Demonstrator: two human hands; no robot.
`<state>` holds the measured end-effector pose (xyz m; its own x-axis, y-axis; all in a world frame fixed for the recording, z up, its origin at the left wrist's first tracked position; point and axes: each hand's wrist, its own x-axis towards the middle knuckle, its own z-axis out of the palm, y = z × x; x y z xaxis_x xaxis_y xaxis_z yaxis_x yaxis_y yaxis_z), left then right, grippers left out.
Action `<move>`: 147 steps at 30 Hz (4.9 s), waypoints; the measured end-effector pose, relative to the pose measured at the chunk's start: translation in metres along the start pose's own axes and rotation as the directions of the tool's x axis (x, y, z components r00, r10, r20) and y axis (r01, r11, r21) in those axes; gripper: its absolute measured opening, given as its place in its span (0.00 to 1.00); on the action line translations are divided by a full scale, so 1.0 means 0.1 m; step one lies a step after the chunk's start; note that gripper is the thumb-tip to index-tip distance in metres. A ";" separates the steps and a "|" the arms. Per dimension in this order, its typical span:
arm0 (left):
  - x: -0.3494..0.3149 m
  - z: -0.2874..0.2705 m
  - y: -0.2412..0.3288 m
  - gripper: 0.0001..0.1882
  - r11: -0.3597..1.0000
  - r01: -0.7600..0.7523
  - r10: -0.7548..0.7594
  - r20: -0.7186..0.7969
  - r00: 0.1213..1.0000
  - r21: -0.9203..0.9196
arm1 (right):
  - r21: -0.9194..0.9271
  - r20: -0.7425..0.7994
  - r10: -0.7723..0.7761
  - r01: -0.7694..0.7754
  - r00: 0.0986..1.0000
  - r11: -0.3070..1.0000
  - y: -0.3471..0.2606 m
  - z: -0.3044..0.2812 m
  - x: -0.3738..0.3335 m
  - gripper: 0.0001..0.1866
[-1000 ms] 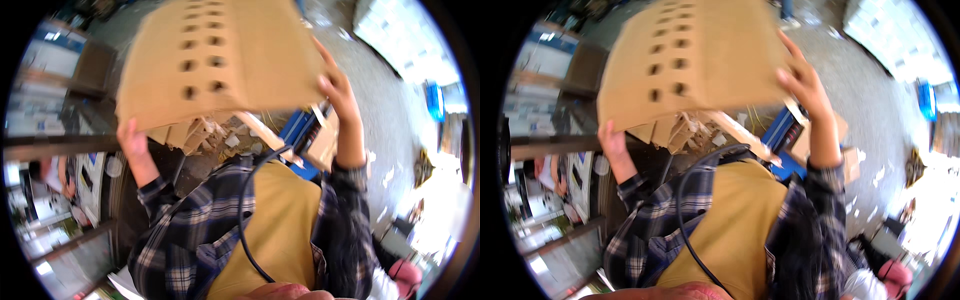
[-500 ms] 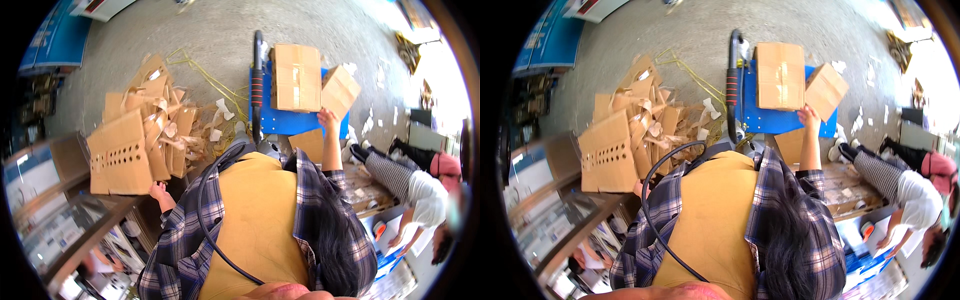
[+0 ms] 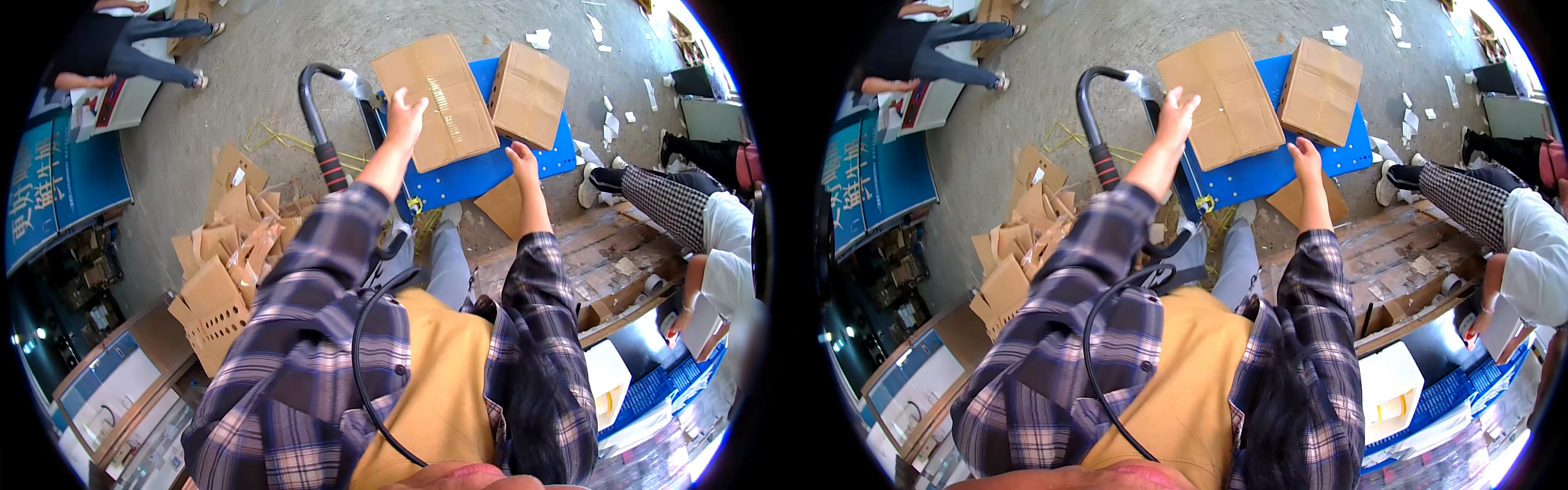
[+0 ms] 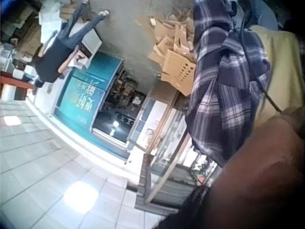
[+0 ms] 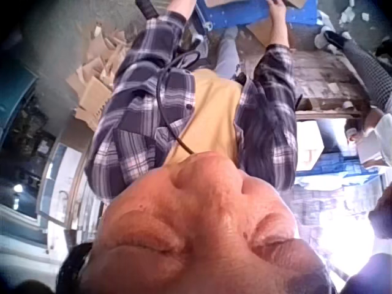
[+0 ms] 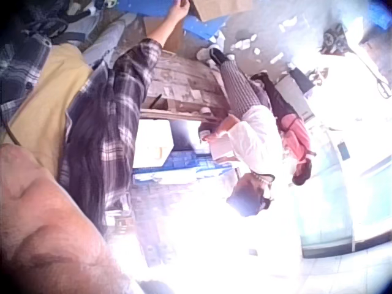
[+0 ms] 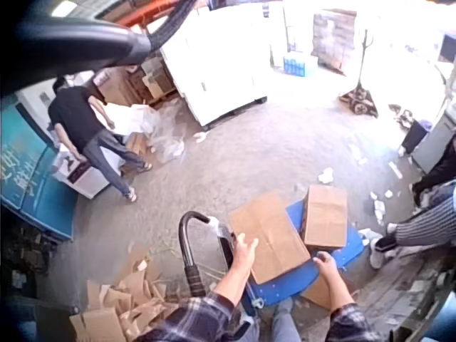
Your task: The person unstraps a stack of white lids, transfers yellow-capped containers from a large cardboard box into small white foam coolers, and prepares cardboard shipping boxes by hand.
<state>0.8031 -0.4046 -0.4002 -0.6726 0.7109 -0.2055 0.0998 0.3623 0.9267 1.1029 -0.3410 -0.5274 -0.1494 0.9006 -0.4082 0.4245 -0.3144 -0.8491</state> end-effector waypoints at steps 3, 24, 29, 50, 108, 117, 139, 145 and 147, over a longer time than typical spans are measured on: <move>0.30 0.48 -1.15 0.38 0.903 0.384 -0.310 -0.327 0.893 0.191 | -0.050 -0.011 0.028 -0.029 1.000 0.998 0.19 0.19 0.35 0.27; -0.23 -0.49 -1.14 0.37 0.830 0.552 -0.493 0.358 0.793 -0.080 | -0.078 -0.193 0.000 -0.015 0.981 0.997 -0.12 0.64 -1.14 0.31; -0.47 -0.58 -0.19 0.35 0.822 0.563 -0.453 0.695 0.558 0.085 | -0.023 -0.503 0.065 -0.088 0.862 0.996 -0.91 -0.14 -2.23 0.23; -4.98 -0.81 2.76 0.30 0.941 0.062 0.327 0.850 -0.413 -0.333 | 0.126 -0.989 0.073 0.490 0.125 0.863 -2.35 -0.55 -8.66 0.26; -10.08 -0.74 3.48 0.07 -0.391 0.454 -0.785 0.033 -0.618 -0.801 | -0.238 -0.960 -0.281 -0.488 -0.016 0.840 -1.03 -1.39 -9.85 0.40; -10.03 -0.42 3.02 0.09 -0.268 0.245 -0.413 -0.119 -0.903 -0.932 | -0.062 -0.998 -0.062 0.090 -0.004 0.994 -0.99 -1.51 -10.05 0.16; -6.86 -1.24 1.45 0.49 0.994 0.047 -0.073 0.903 -0.424 0.103 | 0.323 -0.945 0.304 0.503 0.122 0.802 -0.60 -2.05 -9.48 0.10; -7.23 -0.59 0.76 0.42 0.989 0.122 0.025 0.733 -0.680 0.080 | 0.146 -0.984 0.175 0.376 -0.044 0.915 -0.89 -2.29 -9.80 0.18; -7.43 -0.22 0.32 0.36 0.992 0.115 0.121 0.692 -0.712 -0.055 | 0.105 -0.994 0.107 0.267 0.008 0.958 -0.83 -2.41 -9.81 0.19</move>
<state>1.2900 -0.9340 -0.2108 0.9982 -0.0448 0.0404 -0.0187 0.4073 0.9131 1.4291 -1.1259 0.0238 0.9321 0.2717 0.2396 0.2730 -0.0920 -0.9576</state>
